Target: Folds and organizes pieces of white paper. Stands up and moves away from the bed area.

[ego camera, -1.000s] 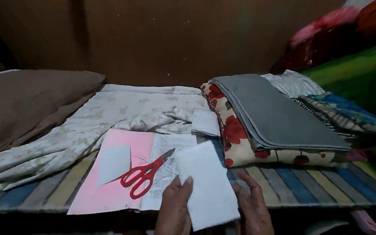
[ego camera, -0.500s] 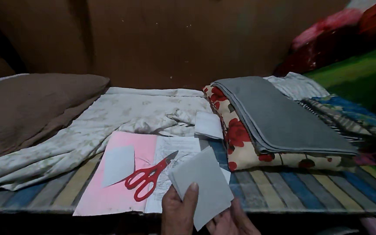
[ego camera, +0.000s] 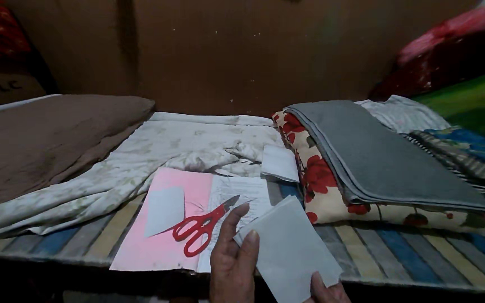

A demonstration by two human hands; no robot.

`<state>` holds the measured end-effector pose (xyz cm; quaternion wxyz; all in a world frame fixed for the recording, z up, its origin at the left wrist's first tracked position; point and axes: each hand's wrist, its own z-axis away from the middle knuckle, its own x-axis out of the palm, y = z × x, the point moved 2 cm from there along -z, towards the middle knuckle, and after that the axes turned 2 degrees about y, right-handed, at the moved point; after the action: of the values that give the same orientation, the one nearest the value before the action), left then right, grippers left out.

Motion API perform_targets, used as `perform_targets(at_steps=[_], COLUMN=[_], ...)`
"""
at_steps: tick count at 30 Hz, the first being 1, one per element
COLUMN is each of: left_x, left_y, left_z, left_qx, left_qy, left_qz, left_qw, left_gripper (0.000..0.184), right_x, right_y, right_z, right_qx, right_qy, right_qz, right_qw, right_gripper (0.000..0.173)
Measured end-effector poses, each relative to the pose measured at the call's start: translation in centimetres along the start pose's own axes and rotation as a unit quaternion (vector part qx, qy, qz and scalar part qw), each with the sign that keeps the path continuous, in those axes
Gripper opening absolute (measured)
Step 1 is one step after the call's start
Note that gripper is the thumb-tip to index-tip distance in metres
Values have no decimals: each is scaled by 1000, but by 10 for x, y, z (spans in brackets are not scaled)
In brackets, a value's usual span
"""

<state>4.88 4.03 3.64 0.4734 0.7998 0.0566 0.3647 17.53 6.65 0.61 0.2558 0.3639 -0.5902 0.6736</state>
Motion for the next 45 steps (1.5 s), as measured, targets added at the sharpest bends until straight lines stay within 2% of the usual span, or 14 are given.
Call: perform_targets(at_steps=[2,8,11,14,16,20,22,24,25,31,34,42,45], left_x=[0,1,1,-4,-12,-32,-31,-21,-19,-21,-21,-26,-29], left_y=[0,1,0,-1,0,12,23,34,34,28,23,19,18], left_z=[0,1,1,0,-4,-20,-18,-13,-12,-13,-11,-14,-14], left_qx=[-7,-34,-34,10,74,178,168,133,123,77,90,23,-21], left_qy=[-1,-21,-20,-17,-34,-47,-94,-170,-193,-220,-207,-186,-173], left_qz=[6,83,79,10,-64,-261,-390,-466,-469,-424,-366,-232,-184], left_qw=[1000,996,996,1000,995,948,901,858,853,875,903,954,967], left_gripper=[29,30,30,26,26,60,65,49,43,41,36,34,32], right_x=[0,0,3,5,3,-4,-6,-5,-5,-9,-7,0,2], right_y=[-1,2,2,1,-2,-11,-9,-5,-4,-8,-8,-15,-17], right_z=[0,-1,1,3,1,-4,-5,-4,-4,-1,0,7,7], right_qx=[-4,4,2,-1,-15,-66,-86,-101,-105,-130,-143,-179,-206], right_qy=[1,-2,6,26,28,19,-11,-51,-60,-67,-65,-93,-109], right_qz=[10,-15,-14,6,30,91,140,183,197,253,251,284,307], right_qw=[1000,1000,1000,1000,999,993,986,977,973,956,955,937,923], right_gripper=[25,28,28,27,27,30,32,35,36,34,34,37,47])
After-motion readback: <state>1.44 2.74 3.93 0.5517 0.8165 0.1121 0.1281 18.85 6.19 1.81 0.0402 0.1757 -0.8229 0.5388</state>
